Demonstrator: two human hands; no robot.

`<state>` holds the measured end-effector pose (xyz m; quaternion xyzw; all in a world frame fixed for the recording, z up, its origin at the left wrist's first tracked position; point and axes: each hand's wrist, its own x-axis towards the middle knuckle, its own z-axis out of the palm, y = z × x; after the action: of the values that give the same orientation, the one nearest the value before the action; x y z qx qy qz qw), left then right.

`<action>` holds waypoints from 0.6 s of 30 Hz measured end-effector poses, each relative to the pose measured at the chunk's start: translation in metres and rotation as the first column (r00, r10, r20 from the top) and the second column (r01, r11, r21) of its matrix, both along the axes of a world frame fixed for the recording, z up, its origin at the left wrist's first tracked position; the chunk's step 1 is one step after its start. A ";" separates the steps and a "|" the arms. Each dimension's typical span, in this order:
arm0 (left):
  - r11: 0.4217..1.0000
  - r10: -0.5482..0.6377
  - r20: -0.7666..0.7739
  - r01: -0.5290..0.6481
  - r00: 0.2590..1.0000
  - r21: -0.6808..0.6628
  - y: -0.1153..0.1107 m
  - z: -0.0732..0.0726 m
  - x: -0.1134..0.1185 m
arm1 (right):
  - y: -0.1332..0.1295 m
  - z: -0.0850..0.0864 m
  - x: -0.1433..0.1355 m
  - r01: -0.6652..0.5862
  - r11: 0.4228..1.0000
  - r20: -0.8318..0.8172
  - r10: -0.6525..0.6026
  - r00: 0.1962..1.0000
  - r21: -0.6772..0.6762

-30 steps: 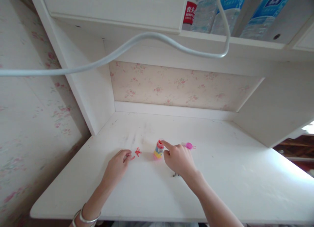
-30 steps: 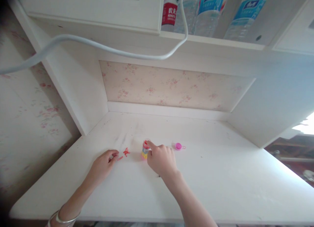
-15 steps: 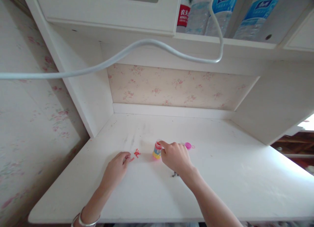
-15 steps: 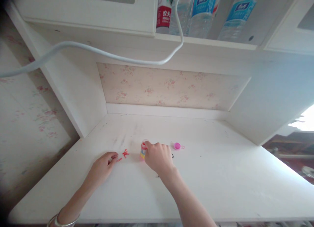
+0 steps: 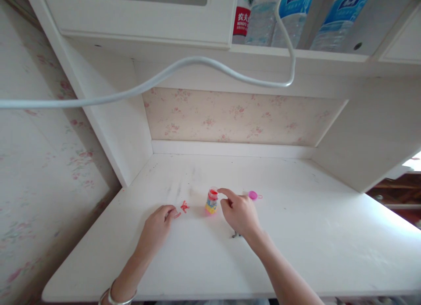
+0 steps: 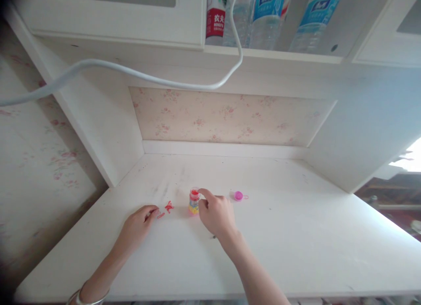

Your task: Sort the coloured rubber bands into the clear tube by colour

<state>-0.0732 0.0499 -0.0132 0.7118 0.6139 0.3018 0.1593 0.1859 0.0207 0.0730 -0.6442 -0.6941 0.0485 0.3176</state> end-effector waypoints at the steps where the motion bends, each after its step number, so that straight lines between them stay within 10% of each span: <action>1: 1.000 0.005 -0.003 -0.005 1.000 -0.001 0.000 0.000 0.000 | -0.004 -0.006 0.002 -0.023 1.000 -0.085 0.024 0.996 0.010; 11: 1.000 -0.012 0.130 0.014 0.991 -0.009 0.001 0.003 0.007 | -0.072 -0.078 0.005 -0.204 0.960 -0.480 0.090 0.872 -0.190; 18: 0.971 -0.200 0.201 0.166 0.959 0.173 -0.007 0.065 0.063 | -0.077 -0.080 0.003 -0.254 0.945 -0.498 0.122 0.858 -0.207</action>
<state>-0.0102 0.0431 0.0519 0.7387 0.4989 0.4082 0.1972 0.1889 -0.0568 -0.0066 -0.5771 -0.6411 0.3298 0.3837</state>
